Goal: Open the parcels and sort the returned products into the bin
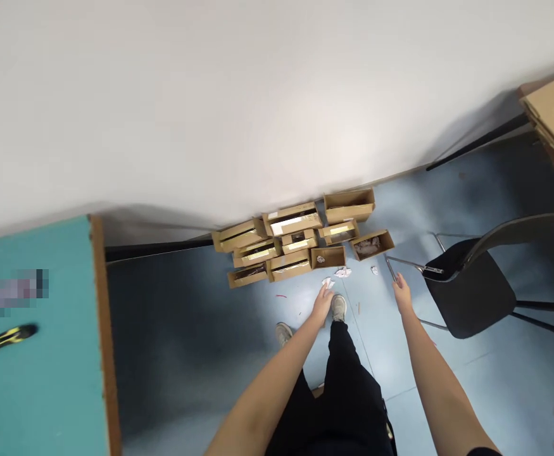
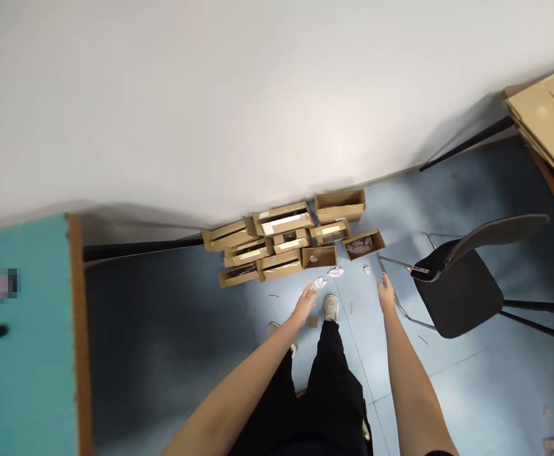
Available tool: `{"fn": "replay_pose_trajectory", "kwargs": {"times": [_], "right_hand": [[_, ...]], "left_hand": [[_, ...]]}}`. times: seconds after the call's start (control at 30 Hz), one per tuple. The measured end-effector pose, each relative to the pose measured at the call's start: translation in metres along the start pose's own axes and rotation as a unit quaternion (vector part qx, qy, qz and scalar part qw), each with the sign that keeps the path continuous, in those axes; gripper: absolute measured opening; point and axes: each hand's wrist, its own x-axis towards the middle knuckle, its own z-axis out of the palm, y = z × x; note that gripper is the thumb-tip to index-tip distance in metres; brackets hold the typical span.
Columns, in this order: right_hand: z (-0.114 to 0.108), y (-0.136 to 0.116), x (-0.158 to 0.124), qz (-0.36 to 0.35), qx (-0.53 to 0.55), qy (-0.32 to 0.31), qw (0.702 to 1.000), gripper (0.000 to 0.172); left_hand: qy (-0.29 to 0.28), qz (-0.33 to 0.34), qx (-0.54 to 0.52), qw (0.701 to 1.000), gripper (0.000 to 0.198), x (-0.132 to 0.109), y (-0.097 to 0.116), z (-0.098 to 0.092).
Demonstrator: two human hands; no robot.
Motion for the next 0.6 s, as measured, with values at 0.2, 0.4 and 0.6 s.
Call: {"fn": "replay_pose_trajectory", "kwargs": {"times": [0.2, 0.4, 0.6], "right_hand": [[0.032, -0.051, -0.031, 0.016, -0.001, -0.050, 0.999, 0.084], [0.098, -0.112, -0.089, -0.039, -0.024, -0.154, 0.987, 0.077], [0.183, -0.171, -0.174, -0.131, -0.056, -0.290, 0.946, 0.070]], "left_hand": [[0.043, 0.000, -0.087, 0.995, 0.065, -0.043, 0.018, -0.040], [0.097, 0.030, -0.150, 0.983, 0.063, -0.100, 0.017, -0.110], [0.165, 0.076, -0.221, 0.958, 0.061, -0.178, -0.006, -0.215]]}}
